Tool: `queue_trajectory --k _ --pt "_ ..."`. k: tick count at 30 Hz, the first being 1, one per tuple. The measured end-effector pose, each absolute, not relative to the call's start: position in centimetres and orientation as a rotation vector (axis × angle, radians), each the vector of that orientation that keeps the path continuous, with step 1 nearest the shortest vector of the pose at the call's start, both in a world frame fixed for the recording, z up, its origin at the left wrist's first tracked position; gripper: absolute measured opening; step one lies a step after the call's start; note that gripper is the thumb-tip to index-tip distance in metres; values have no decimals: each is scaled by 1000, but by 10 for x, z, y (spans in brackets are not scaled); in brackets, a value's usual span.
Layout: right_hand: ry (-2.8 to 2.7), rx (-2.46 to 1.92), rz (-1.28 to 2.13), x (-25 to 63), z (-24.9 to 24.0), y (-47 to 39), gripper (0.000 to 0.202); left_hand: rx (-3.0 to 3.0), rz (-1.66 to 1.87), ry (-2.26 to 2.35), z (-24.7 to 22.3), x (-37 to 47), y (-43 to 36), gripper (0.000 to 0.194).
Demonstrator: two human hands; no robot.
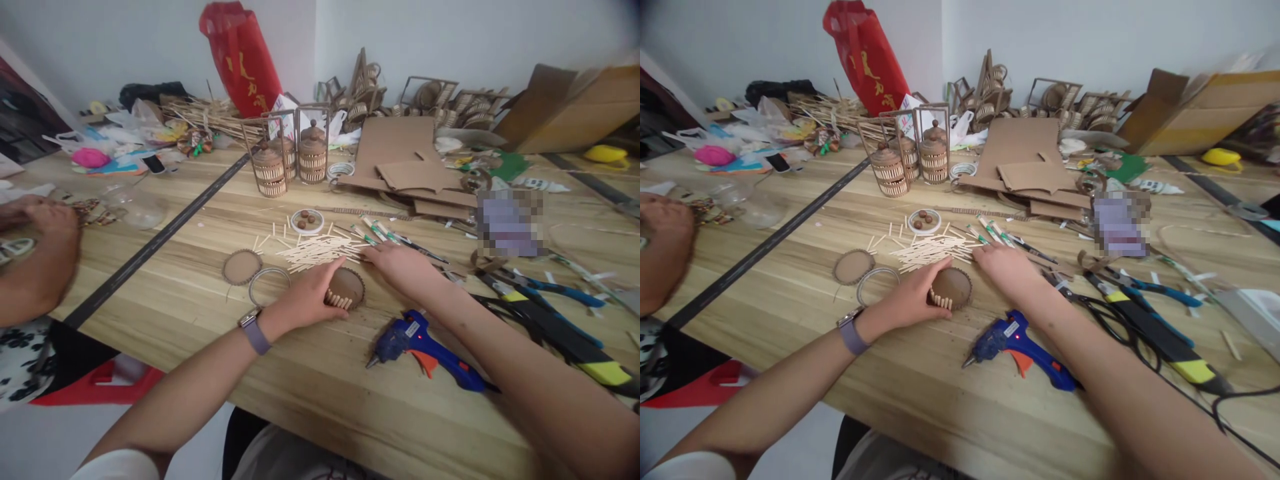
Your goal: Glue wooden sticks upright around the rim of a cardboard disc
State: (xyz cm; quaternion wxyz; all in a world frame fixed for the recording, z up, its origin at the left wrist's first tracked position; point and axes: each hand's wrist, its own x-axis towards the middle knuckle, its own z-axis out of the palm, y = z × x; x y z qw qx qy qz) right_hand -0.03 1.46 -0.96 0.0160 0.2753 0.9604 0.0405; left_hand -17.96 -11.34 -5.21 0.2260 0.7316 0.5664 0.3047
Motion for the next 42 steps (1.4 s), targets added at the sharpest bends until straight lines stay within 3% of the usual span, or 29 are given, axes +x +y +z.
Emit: queue_trajectory --k 6,11,13,42 --pt "3056 935 -109 14 -6 2 24 2041 824 1569 -51 -179 -114 104" --pt "2900 974 -1297 26 -1 -27 11 2016 811 1565 -49 -178 -113 103" --pt "2808 963 -1462 27 -3 -35 12 2015 811 1557 -48 -178 -113 102" --pt "3031 906 -961 17 -12 -48 10 2023 836 1531 -46 -179 -113 99"
